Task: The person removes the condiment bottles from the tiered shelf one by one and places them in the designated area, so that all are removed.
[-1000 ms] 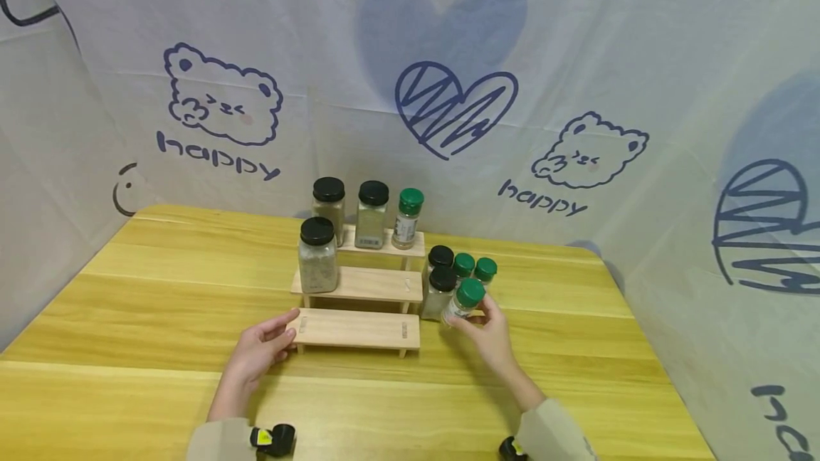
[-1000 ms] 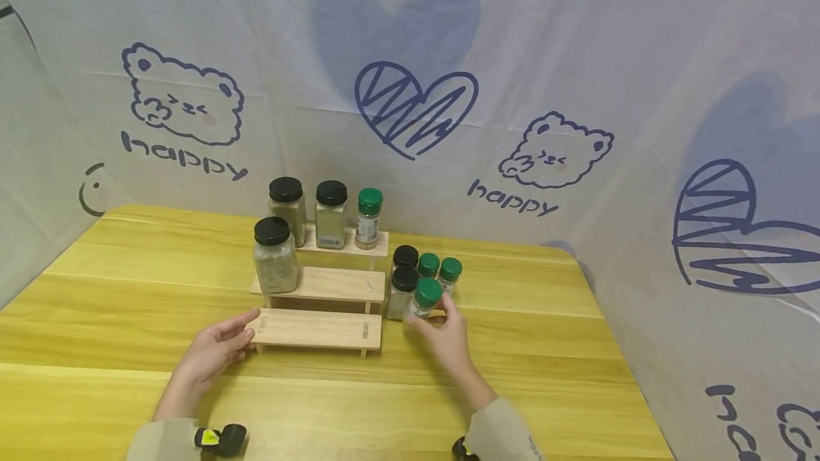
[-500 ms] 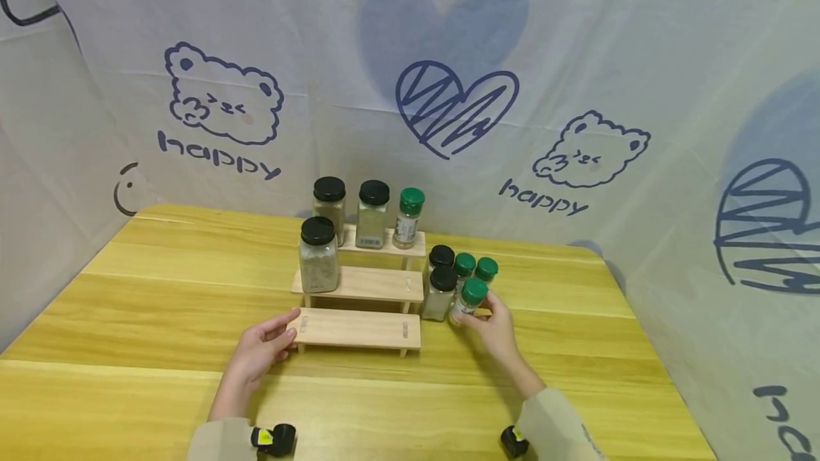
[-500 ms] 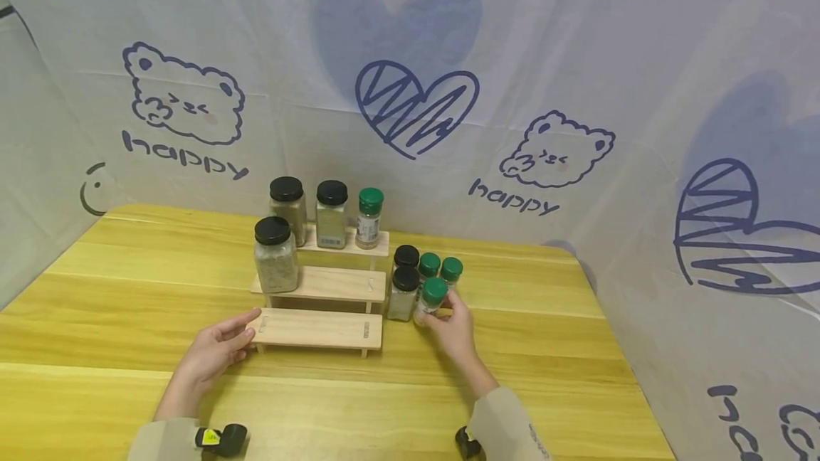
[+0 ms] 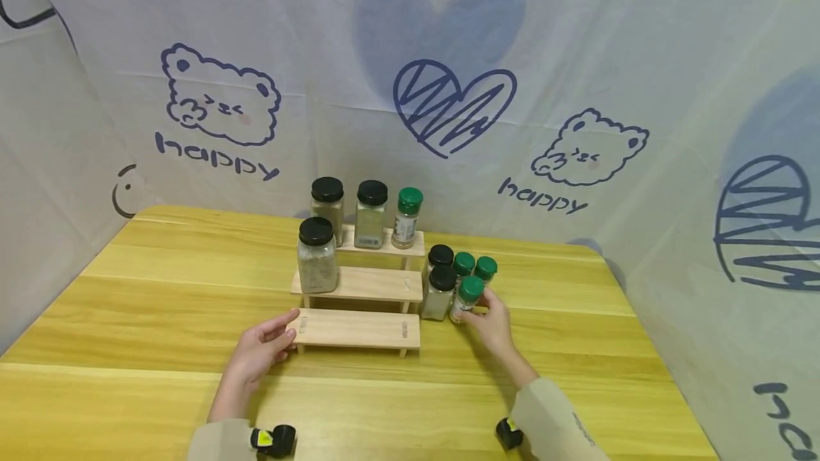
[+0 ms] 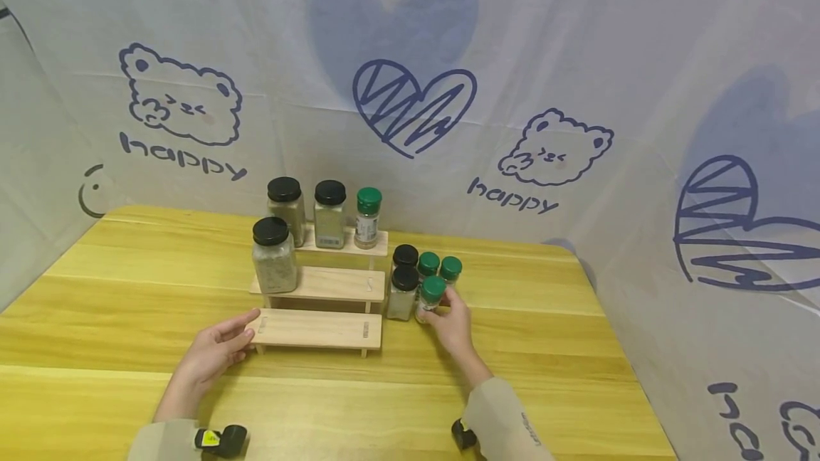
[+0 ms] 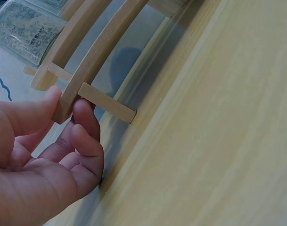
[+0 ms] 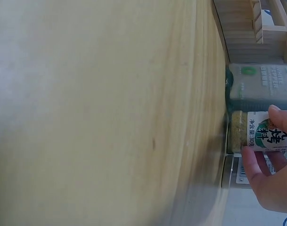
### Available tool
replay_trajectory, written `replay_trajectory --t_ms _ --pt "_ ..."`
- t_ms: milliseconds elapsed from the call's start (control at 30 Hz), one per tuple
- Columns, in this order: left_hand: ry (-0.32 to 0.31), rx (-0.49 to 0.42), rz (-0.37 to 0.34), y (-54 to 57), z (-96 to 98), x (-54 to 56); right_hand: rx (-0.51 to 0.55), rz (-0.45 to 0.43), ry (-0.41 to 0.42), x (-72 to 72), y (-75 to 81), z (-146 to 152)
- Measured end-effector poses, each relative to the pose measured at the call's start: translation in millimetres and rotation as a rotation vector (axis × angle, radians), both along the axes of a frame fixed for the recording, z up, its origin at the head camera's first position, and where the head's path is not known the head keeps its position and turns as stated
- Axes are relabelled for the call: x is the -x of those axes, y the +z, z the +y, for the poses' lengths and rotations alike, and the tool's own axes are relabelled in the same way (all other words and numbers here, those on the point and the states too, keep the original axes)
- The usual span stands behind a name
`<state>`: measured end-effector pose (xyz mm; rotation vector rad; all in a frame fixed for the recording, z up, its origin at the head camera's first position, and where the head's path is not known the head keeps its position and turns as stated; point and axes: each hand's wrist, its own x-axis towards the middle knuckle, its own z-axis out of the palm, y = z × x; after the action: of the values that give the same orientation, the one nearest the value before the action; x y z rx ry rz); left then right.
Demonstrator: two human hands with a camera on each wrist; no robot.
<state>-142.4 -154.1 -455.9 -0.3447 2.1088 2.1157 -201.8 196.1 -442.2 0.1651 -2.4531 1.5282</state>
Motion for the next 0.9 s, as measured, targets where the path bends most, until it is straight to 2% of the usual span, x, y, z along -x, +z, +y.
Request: replay_trajectory --t_ms 133,200,267,900 --pt "-0.001 -0.001 -0.001 0.3 0.2 -0.5 -0.016 -0.024 -0.016 2.7 -2.8 -1.2" --pt "0.0 0.001 -0.001 0.2 0.4 -0.7 -0.022 -0.028 -0.023 9.2 -13.4 2.4" --pt "0.0 0.005 -0.002 0.0 0.4 -1.0 -0.033 -0.031 -0.026 10.5 -15.3 2.6" --pt "0.002 0.008 0.005 -1.2 -0.1 -0.1 -0.036 -0.041 -0.06 12.5 -16.2 -2.5"
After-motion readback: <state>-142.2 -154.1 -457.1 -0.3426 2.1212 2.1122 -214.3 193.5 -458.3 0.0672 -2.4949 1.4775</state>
